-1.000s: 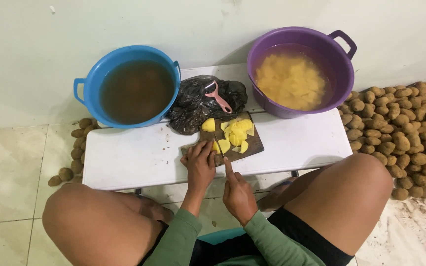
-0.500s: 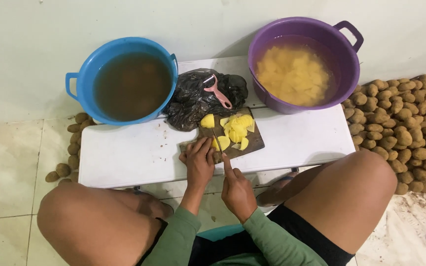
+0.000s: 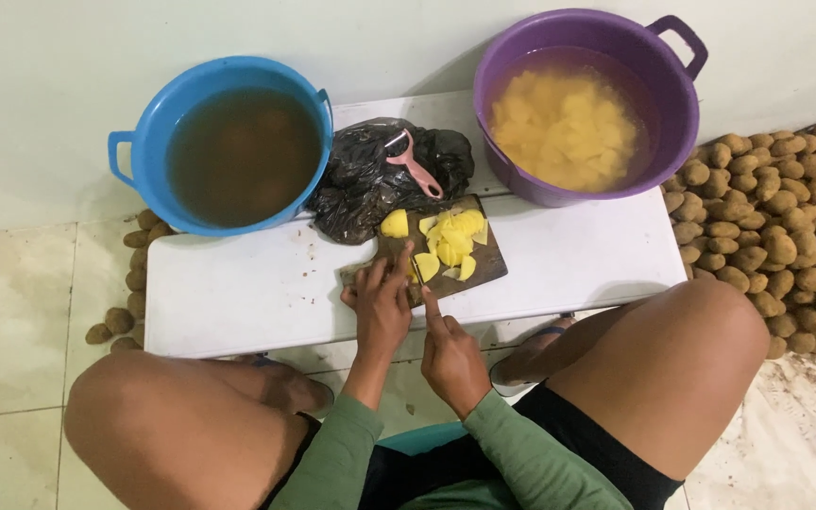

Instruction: Slicing a peeled potato into thin pieces using a knife on a small cutting board while seated.

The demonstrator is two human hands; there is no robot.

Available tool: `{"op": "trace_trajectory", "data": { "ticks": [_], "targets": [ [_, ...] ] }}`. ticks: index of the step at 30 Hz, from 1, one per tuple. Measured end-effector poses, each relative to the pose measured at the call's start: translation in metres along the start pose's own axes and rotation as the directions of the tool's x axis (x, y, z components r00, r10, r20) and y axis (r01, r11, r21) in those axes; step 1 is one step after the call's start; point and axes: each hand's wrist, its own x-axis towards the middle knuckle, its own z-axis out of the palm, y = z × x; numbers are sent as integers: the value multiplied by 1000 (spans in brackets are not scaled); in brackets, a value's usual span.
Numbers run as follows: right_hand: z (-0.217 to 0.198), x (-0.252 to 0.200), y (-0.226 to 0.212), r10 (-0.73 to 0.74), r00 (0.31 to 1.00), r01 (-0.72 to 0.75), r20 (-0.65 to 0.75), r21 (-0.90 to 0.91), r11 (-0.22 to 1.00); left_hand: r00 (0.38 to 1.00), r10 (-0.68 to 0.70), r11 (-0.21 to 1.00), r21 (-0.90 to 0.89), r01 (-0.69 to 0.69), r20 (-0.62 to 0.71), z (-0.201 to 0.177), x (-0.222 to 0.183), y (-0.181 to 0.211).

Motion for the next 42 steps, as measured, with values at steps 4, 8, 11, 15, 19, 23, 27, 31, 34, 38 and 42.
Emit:
{"op": "trace_trajectory", "data": {
  "ticks": [4,8,11,15,19,23,27,31,34,38,42],
  "targets": [
    [2,1,2,-12,1000,12,-2,10,1000,1000,-1,999,34,0,22,2,1,-3],
    [2,0,0,-31,999,30,-22,-39,999,1000,4,998,60,-6,27,7,1,-8],
    [10,1,5,-33,999,31,-27,-53,998,1000,17,994,105,-19,17,10,-1,-11],
    [14,0,8,-46,999,42,-26,-140,989,1000,-5,992,127,1,30,8,0,-8],
    [11,1,2,-34,999,31,-22,-131,991,1000,-1,984,177,-3,22,10,-1,-6],
    [9,2,1,-4,999,9,37,-141,990,999,-22,983,182,14,45,6,0,-3],
    [1,-1,-4,20,996,-5,84,-175,985,999,-29,984,178,22,41,8,-1,-4],
    [-4,-7,4,34,993,-13,116,-178,984,999,-32,988,150,28,29,6,-2,-3],
    [-18,-11,0,50,988,-43,143,-56,998,999,-37,997,69,36,7,3,-3,-3],
    [-18,-16,6,15,997,-21,76,79,997,997,21,993,115,-12,-78,14,-4,-11],
    [-2,-23,12,-28,999,25,31,95,995,981,101,986,150,-77,-164,16,-5,-14]
  ]
}}
